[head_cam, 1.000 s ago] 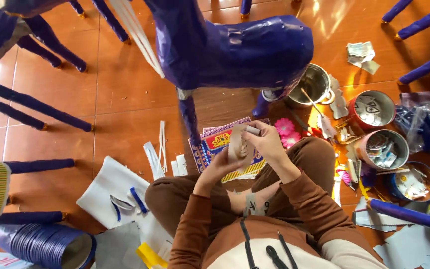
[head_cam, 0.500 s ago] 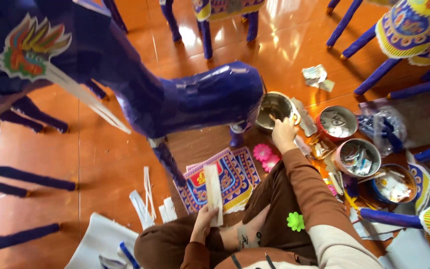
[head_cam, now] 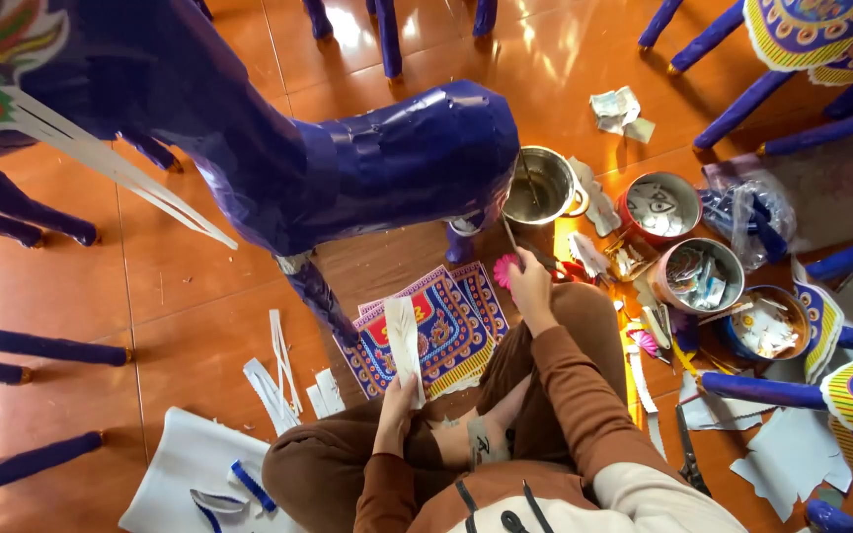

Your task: Decorating a blue paper mache horse by gluing on a flower, a yellow mane, and patterned paper.

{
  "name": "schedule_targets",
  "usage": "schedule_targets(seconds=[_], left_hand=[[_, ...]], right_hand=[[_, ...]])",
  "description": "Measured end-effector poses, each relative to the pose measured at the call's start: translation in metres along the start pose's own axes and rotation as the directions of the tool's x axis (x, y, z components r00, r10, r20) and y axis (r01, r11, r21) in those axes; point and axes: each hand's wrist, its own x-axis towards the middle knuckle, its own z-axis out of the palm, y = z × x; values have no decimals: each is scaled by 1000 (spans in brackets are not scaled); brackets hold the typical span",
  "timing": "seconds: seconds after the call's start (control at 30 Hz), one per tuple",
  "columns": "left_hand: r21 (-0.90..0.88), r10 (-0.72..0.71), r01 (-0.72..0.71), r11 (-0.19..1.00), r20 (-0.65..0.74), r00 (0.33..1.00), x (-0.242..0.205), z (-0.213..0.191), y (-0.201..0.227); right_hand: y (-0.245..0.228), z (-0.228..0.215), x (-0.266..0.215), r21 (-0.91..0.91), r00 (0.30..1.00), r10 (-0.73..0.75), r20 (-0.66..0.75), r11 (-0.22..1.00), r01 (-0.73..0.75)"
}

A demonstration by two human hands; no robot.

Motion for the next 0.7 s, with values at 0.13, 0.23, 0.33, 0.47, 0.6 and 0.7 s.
schedule_targets(seconds=[0.13,0.23,0.33,0.47,0.6,0.7], left_hand=[[-82,22,-25,996,-37,999,37,-15,-26],[-128,23,-29,991,-47,999,39,-16,-29],[-148,67,-77,986,-72,995,36,-13,-30],[-27,163,-168,985,-127,978,35,-15,-38],[-43,162,-175,984,-216,963,30,-9,-30],[76,183,-169,983,-280,942,45,-6,-40]], right_hand=[[24,46,20,415,928,345,141,830,-372],[29,53,28,636,842,380,382,553,-538],[8,32,29,667,818,373,438,475,-574],[-8,-28,14,574,900,286,330,696,-431],[19,-82,-41,634,940,217,262,696,-337],[31,-91,-80,391,927,193,322,864,-316]])
